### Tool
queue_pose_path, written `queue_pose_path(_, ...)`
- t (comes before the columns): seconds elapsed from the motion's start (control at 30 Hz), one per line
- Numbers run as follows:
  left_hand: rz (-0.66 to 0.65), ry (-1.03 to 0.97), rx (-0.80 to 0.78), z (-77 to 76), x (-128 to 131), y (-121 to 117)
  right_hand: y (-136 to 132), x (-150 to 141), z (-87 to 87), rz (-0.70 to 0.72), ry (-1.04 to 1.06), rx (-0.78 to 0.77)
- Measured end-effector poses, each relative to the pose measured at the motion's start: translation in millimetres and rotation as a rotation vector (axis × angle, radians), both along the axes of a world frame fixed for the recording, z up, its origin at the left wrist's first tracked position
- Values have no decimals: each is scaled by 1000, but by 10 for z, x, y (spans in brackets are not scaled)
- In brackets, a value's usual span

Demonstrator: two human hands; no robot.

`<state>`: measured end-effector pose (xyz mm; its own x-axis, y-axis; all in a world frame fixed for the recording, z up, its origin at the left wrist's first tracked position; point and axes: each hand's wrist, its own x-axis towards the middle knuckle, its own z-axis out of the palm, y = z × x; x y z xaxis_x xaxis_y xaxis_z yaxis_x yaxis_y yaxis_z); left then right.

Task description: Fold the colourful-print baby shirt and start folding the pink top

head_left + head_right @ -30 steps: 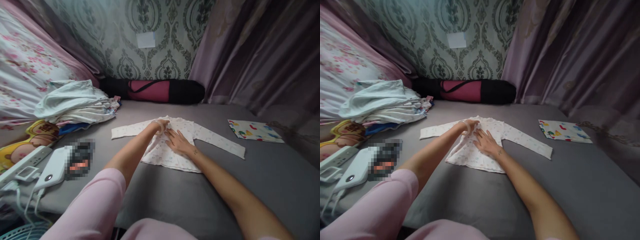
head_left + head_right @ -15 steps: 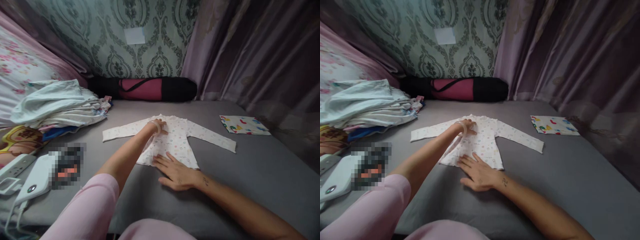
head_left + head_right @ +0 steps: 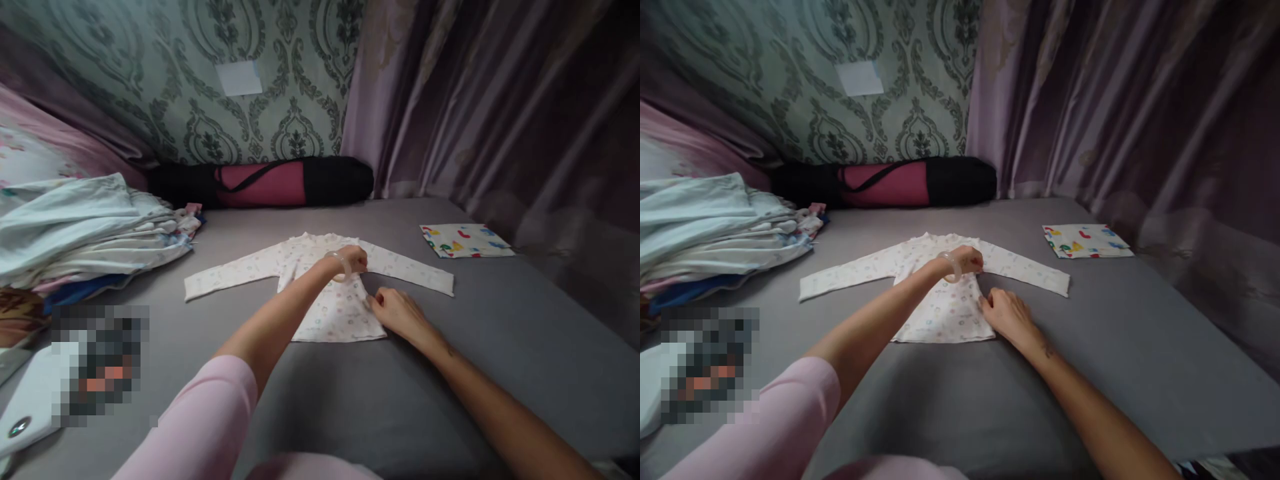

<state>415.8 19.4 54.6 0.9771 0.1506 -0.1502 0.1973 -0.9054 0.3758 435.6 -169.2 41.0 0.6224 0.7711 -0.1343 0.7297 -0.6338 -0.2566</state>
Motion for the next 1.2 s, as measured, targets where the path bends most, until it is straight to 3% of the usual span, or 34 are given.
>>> queue_pose_path(0.1,50,68,9,-65,124,-101,-163,-71,-10,-19,61,-75)
queue_pose_path(0.3,113,156,21,-103,266,-125,-281,-216,32,-30,99,-59)
queue_pose_path(0.53,233,41,-55,-157,262,-133,-308,-259,62,-25,170,-17)
queue_pose_path(0.7,362,-28,-162,-229,174,-175,-338,-328,89,-35,66,-117)
queue_pose_path(0.83,338,-20,-228,-252,122,-157,-317,-327,160,38,-64,-187)
queue_pose_path(0.93,242,8,-263,-236,124,-70,-167,-264,184,201,-190,-75)
queue_pose_path(1.07,122,95,-276,-115,192,53,253,-125,63,737,-196,174)
queue_pose_path(1.13,92,180,-255,-5,231,68,490,-39,-30,826,-163,244)
queue_pose_path(1.2,73,274,-216,112,252,44,686,61,-112,808,-151,267)
